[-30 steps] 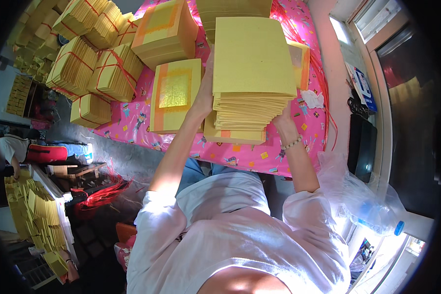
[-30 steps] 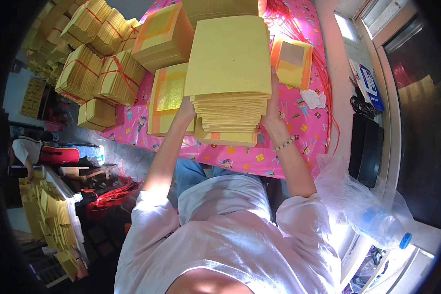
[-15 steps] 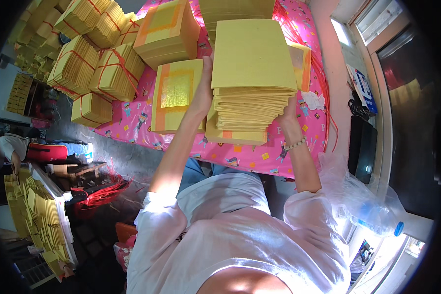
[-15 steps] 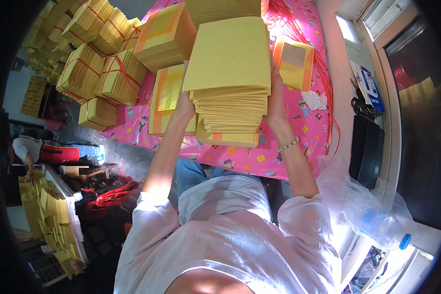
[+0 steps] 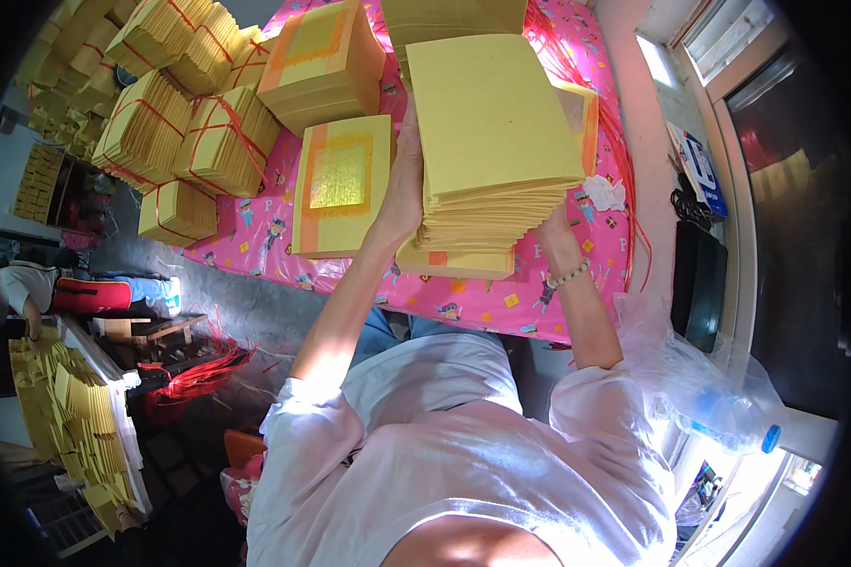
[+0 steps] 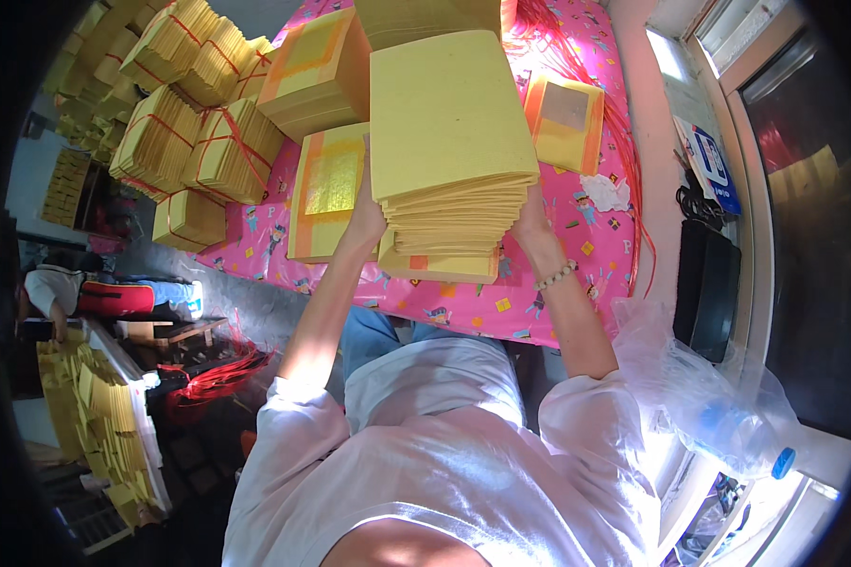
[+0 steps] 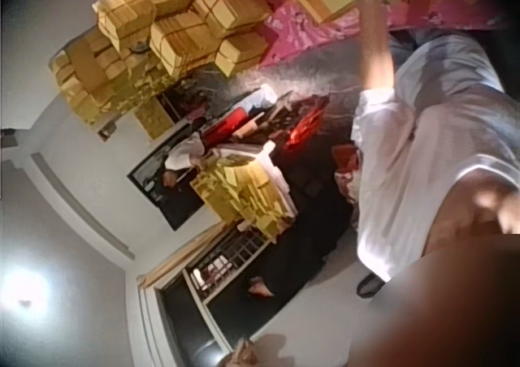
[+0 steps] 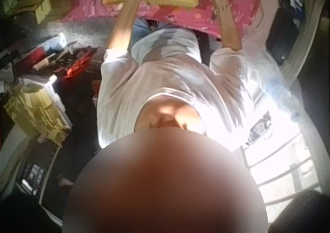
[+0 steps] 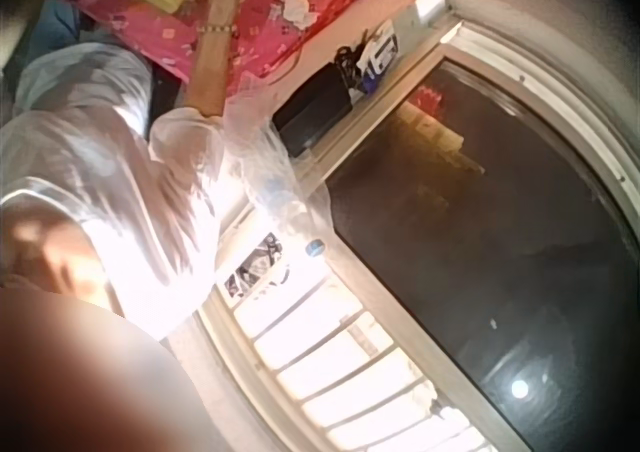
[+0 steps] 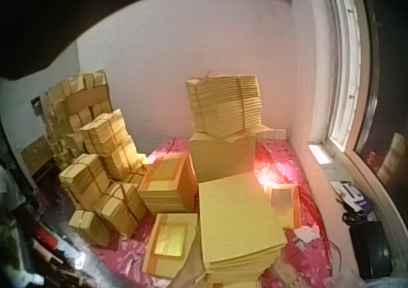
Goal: The person stacks yellow paper sheets with a central transparent window, aligning them into neat piles on a pink tablecloth. They then bundle the stacks using red string, tying them securely.
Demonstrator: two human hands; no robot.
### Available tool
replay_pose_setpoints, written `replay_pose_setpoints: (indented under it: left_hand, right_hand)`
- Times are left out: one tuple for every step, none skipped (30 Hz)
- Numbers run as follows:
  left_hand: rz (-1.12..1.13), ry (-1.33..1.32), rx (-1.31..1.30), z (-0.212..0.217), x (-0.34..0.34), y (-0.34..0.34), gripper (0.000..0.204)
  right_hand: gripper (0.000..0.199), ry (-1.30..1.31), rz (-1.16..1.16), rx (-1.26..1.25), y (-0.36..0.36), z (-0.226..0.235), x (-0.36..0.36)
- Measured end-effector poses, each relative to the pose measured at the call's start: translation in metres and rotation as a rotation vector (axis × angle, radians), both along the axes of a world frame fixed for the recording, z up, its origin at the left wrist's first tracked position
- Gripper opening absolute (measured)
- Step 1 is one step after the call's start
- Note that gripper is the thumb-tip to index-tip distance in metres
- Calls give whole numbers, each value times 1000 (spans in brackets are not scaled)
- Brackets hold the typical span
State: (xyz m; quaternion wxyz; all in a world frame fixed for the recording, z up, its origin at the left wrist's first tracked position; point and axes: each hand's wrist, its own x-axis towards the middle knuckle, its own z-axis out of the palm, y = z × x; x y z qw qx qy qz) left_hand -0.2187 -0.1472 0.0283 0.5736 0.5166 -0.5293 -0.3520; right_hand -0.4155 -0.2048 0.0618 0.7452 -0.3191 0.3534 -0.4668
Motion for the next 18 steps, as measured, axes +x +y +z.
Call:
replay_pose_setpoints:
  left_hand:
    - [-20,29,-45,22,-11,0,66]
    - [-36,55,-91,40,-19,0,68]
    - [-43,102,-88,43,-17,1,69]
    - [-50,151,-84,47,-17,1,71]
    - [-53,225,-30,46,-9,-3,72]
    - [-49,278,6,51,-6,-7,73]
    - [-44,332,41,56,-3,-12,74]
    - [-33,364,55,61,0,-19,74]
    - [-18,397,70,69,1,-24,75]
    - [-33,392,93,77,1,-27,75]
    - [-50,387,115,84,1,-29,75]
    - [-67,383,137,87,2,-32,74]
    - [-89,374,175,85,5,-36,74]
    - [-112,365,213,80,10,-41,74]
    - [-138,357,253,76,12,-44,73]
    - [-132,313,236,71,13,-45,73]
    - [-125,267,218,66,13,-47,73]
    - [-121,225,203,63,11,-48,73]
  right_hand:
    - [57,5,-2,-2,0,0,-2]
    - [57,8,-2,-2,0,0,-2]
    - [56,7,2,-5,0,0,-1]
    - [56,11,5,-9,-1,-2,0]
    - [56,15,6,-11,-2,-3,0]
    - [55,21,11,-13,-3,-4,0]
    - [55,28,10,-18,-4,-6,0]
    - [55,33,9,-19,-6,-7,0]
    - [54,32,11,-17,-7,-9,1]
    - [54,36,9,-21,-8,-10,2]
    - [54,24,7,-1,-6,-9,1]
    - [53,12,5,17,-5,-7,0]
    - [54,-4,11,28,-5,-8,-1]
    - [54,-14,17,46,-4,-6,-2]
    - [55,-21,20,65,-3,-5,-3]
    - [56,-21,23,91,-2,-1,-4]
    - [57,-12,18,84,-2,3,-4]
    - [59,-1,9,79,-2,6,-5]
